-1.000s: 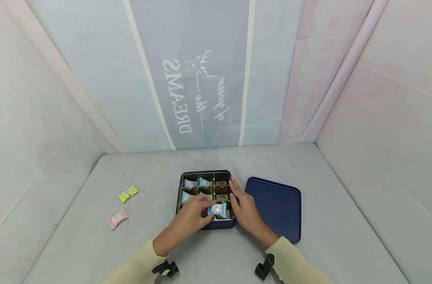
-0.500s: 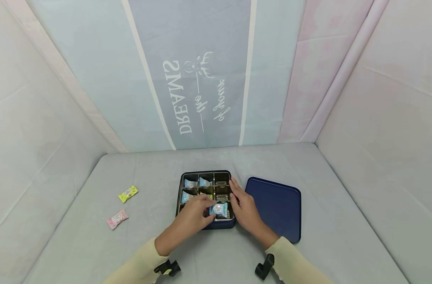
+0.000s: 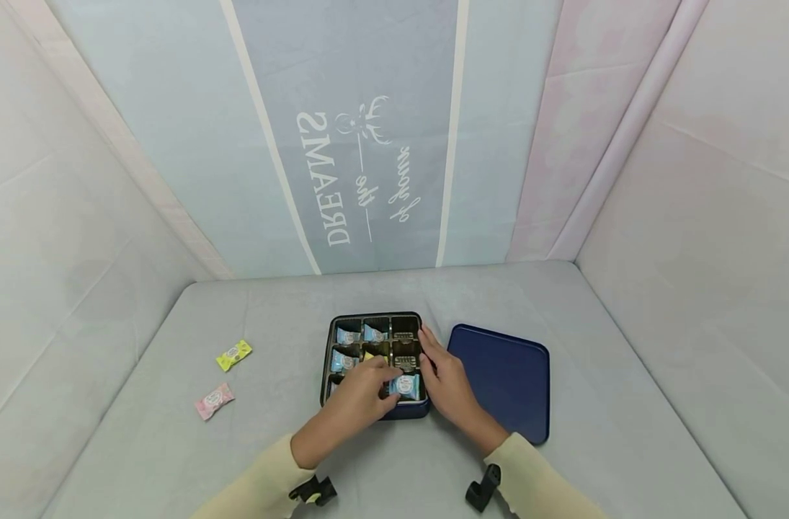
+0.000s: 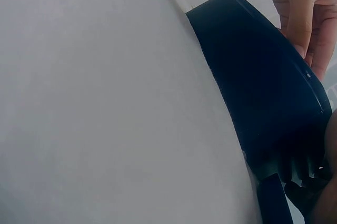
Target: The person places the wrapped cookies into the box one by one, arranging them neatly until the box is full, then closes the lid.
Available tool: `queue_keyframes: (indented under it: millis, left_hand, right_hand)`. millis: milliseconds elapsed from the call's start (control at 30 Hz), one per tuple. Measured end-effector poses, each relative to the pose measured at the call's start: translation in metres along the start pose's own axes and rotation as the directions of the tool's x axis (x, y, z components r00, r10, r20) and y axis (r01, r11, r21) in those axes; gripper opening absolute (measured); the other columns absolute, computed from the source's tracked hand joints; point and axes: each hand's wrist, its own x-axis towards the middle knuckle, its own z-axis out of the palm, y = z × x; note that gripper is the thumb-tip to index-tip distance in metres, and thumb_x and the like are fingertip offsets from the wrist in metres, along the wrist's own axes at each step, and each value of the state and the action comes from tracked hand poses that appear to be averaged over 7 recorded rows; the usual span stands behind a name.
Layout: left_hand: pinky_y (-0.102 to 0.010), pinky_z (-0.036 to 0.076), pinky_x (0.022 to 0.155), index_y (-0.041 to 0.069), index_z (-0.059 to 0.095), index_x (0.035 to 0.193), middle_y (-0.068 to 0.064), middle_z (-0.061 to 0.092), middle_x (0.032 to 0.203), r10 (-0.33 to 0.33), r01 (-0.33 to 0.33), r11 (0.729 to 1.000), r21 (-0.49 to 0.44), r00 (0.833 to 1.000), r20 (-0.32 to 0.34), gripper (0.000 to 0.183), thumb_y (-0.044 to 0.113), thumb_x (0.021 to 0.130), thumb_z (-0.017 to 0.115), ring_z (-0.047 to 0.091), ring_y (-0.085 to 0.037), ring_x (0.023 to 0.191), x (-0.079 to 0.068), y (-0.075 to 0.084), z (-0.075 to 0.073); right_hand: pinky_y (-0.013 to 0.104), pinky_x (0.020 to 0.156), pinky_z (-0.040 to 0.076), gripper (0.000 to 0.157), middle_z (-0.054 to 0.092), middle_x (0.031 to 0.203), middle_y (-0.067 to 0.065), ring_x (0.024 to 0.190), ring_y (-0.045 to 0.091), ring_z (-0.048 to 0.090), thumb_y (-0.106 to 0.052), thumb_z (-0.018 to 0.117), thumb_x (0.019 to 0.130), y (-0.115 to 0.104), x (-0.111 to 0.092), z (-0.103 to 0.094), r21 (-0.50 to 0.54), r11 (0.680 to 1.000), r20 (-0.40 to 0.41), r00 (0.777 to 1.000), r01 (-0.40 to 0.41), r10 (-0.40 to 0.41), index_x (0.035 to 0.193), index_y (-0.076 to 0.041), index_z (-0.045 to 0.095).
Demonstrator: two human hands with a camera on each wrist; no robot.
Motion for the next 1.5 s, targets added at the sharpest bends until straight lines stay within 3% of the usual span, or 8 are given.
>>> queue_keyframes:
  millis: [67, 167, 300, 400, 567, 767, 1333, 1500]
  left_hand:
    - [-0.018, 0.05, 0.064, 0.006, 0.078, 0.112, -0.002, 0.066, 0.094, 0.006, -0.006, 1.0, 0.002, 1.0, -0.002, 0.03, 0.015, 0.084, 0.085, 0.058, -0.007, 0.075, 0.0, 0.001, 0.002]
    - [-0.019, 0.051, 0.065, 0.006, 0.078, 0.112, -0.002, 0.067, 0.094, 0.009, -0.009, 1.0, 0.005, 1.0, 0.001, 0.03, 0.015, 0.084, 0.085, 0.059, -0.008, 0.076, -0.001, 0.001, 0.004]
    - [-0.026, 0.058, 0.077, 0.007, 0.077, 0.115, -0.007, 0.072, 0.107, 0.003, -0.004, 1.0, 0.025, 1.0, 0.011, 0.032, 0.016, 0.085, 0.084, 0.067, -0.015, 0.094, -0.001, 0.001, 0.008]
    - [-0.03, 0.059, 0.082, 0.007, 0.077, 0.116, -0.009, 0.072, 0.112, 0.009, -0.01, 0.999, 0.041, 1.0, 0.007, 0.033, 0.017, 0.085, 0.084, 0.068, -0.018, 0.101, -0.001, 0.001, 0.011]
    - [-0.025, 0.057, 0.072, 0.005, 0.078, 0.113, -0.006, 0.071, 0.104, 0.028, -0.028, 0.998, 0.048, 1.0, -0.003, 0.03, 0.016, 0.086, 0.083, 0.066, -0.014, 0.088, -0.002, -0.002, 0.017]
    - [-0.028, 0.059, 0.075, 0.005, 0.078, 0.112, -0.009, 0.072, 0.107, 0.041, -0.04, 0.997, 0.068, 0.999, -0.006, 0.027, 0.016, 0.087, 0.082, 0.069, -0.018, 0.093, -0.007, -0.007, 0.025]
    - [-0.022, 0.054, 0.067, 0.003, 0.08, 0.105, -0.004, 0.068, 0.095, 0.064, -0.064, 0.998, 0.026, 0.998, -0.001, 0.021, 0.015, 0.087, 0.082, 0.064, -0.012, 0.081, -0.012, -0.015, 0.034]
    - [-0.018, 0.05, 0.061, 0.007, 0.08, 0.109, -0.001, 0.068, 0.096, 0.07, -0.069, 0.996, 0.057, 0.997, -0.018, 0.024, 0.019, 0.088, 0.081, 0.061, -0.009, 0.076, -0.014, -0.016, 0.035]
  right_hand:
    - [0.037, 0.081, 0.048, 0.046, 0.037, 0.159, 0.009, 0.1, 0.023, 0.067, -0.004, 0.053, 0.105, 0.001, -0.001, 0.001, 0.004, 1.0, -0.004, 1.0, 0.0, 0.0, 0.151, 0.001, 0.044]
    - [0.038, 0.081, 0.048, 0.046, 0.037, 0.159, 0.011, 0.097, 0.024, 0.067, -0.006, 0.052, 0.106, 0.002, -0.002, 0.003, 0.001, 1.0, -0.008, 1.0, 0.005, -0.005, 0.151, 0.001, 0.044]
    - [0.04, 0.09, 0.05, 0.046, 0.039, 0.158, 0.016, 0.135, 0.03, 0.051, -0.007, 0.052, 0.106, 0.004, -0.004, 0.006, -0.01, 1.0, -0.011, 1.0, 0.016, -0.016, 0.151, 0.001, 0.044]
    - [0.046, 0.102, 0.047, 0.046, 0.039, 0.158, 0.015, 0.142, 0.029, 0.041, -0.006, 0.052, 0.106, 0.005, -0.004, 0.008, -0.015, 1.0, -0.013, 1.0, 0.019, -0.019, 0.151, 0.001, 0.044]
    - [0.042, 0.108, 0.042, 0.046, 0.039, 0.158, 0.014, 0.143, 0.029, 0.04, -0.004, 0.053, 0.105, 0.008, -0.006, 0.012, -0.027, 0.999, -0.027, 0.999, 0.029, -0.03, 0.15, 0.002, 0.044]
    - [0.034, 0.111, 0.038, 0.046, 0.041, 0.156, 0.019, 0.142, 0.029, 0.042, -0.004, 0.054, 0.104, 0.01, -0.011, 0.02, -0.035, 0.998, -0.052, 0.998, 0.044, -0.046, 0.149, 0.002, 0.046]
    - [0.046, 0.105, 0.044, 0.047, 0.039, 0.158, 0.018, 0.143, 0.029, 0.04, -0.003, 0.053, 0.105, 0.014, -0.018, 0.031, -0.04, 0.998, -0.073, 0.996, 0.055, -0.057, 0.151, 0.002, 0.044]
    - [0.031, 0.098, 0.047, 0.046, 0.038, 0.159, 0.011, 0.143, 0.027, 0.04, -0.005, 0.053, 0.105, 0.012, -0.019, 0.03, -0.033, 0.998, -0.075, 0.995, 0.056, -0.059, 0.151, 0.001, 0.045]
